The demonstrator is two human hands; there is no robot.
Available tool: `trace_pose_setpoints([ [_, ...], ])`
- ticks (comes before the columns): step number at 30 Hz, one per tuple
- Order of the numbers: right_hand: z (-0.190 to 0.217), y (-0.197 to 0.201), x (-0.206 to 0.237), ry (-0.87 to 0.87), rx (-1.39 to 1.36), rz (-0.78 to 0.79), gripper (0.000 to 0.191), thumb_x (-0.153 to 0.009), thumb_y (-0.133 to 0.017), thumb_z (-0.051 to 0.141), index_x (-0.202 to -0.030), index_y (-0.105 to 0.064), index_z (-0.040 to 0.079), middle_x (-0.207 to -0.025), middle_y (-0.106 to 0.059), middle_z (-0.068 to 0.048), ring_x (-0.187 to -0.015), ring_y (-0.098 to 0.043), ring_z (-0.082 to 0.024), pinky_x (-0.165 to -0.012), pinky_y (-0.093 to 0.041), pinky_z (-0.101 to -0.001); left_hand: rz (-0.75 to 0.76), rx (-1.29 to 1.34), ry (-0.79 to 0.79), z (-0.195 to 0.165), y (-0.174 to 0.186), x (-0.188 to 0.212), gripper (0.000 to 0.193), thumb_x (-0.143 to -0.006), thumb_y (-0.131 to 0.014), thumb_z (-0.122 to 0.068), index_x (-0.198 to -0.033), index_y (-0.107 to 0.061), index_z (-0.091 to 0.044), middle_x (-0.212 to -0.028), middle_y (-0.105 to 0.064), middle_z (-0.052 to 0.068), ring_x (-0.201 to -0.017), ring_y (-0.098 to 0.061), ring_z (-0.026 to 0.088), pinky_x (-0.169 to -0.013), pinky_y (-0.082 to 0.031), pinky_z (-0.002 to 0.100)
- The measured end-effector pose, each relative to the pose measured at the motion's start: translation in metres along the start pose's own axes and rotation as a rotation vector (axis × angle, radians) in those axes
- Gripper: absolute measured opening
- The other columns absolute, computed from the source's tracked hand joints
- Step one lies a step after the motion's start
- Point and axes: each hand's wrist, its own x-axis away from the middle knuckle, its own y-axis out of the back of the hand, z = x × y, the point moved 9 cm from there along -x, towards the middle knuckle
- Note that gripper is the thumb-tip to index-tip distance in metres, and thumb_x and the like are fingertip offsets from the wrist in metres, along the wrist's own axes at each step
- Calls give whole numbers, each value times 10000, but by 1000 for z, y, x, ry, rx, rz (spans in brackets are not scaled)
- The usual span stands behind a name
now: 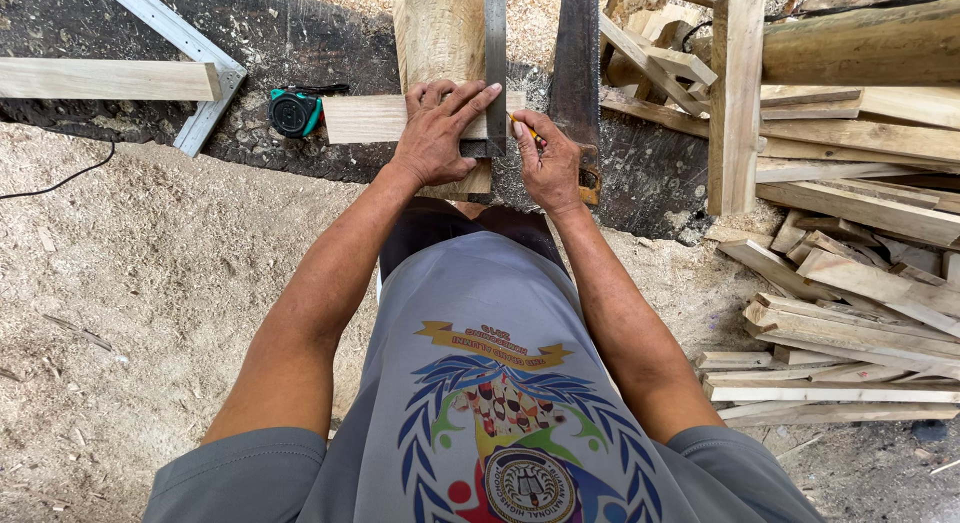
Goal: The person places a wooden board on a low work surface, measures it with a tape measure, marks a line with a pencil using a square, and saws the board with a hand saw. They then reposition the cut piece, measure and mark it again, and continue sawing.
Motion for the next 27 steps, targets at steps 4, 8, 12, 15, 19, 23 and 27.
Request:
trace_pose_setpoints([
  [4, -4, -1, 2, -17, 7, 7, 197, -1072, -635, 195, -1208, -707, 71, -1058, -767, -81, -944, -734, -138, -801, -595, -303, 30, -11, 11, 0, -3, 2, 1180, -585, -895, -356, -1619, -328, -306, -1539, -464, -7, -1324, -426, 294, -1162, -204, 512],
  [8, -13, -2, 3, -98, -32, -21, 204, -1076, -620, 196, -1218, -702, 74, -1033, -769, -61, -931, -732, -122, -807, -604, -298, 23, -5, 7, 1, -2, 2, 1174, -589, -899, -358, -1611, -325, -308, -1532, -464, -5, -1325, -427, 299, -1154, -204, 517],
  [12, -10, -2, 3, -53, -57, -33, 198, -1092, -608, 184, -1225, -696, 68, -1076, -757, -60, -966, -725, -120, -833, -597, -297, 11, 7, -1, 1, -1, 2, 1177, -591, -899, -362, -1617, -325, -296, -1533, -464, -1, -1328, -426, 304, -1157, -210, 515],
  [15, -10, -2, 2, -67, -27, -17, 193, -1080, -620, 187, -1208, -704, 70, -1063, -752, -57, -921, -711, -110, -790, -585, -286, 23, 5, 6, 2, -2, 1, 1173, -593, -894, -353, -1620, -330, -298, -1537, -465, -6, -1324, -429, 296, -1156, -211, 512],
  [19, -8, -1, 0, -73, -36, -4, 189, -1073, -625, 186, -1203, -708, 75, -1057, -753, -53, -919, -707, -104, -773, -584, -279, 15, 14, 2, 1, -1, 0, 1169, -593, -896, -370, -1613, -332, -294, -1533, -464, -2, -1316, -430, 299, -1152, -211, 517],
  [23, -4, -1, -2, -43, -8, -4, 179, -1085, -624, 182, -1203, -705, 74, -1053, -752, -43, -928, -713, -102, -789, -584, -279, 20, 9, 2, 2, -2, -1, 1163, -597, -892, -373, -1614, -332, -291, -1530, -464, 1, -1315, -430, 299, -1143, -213, 517],
  [27, -6, -2, -2, -88, -8, 7, 190, -1073, -629, 195, -1197, -710, 75, -1011, -752, -43, -868, -695, -97, -744, -572, -277, 16, 1, -4, 1, -2, 0, 1165, -594, -885, -360, -1619, -336, -287, -1532, -467, 0, -1317, -431, 297, -1147, -214, 511],
])
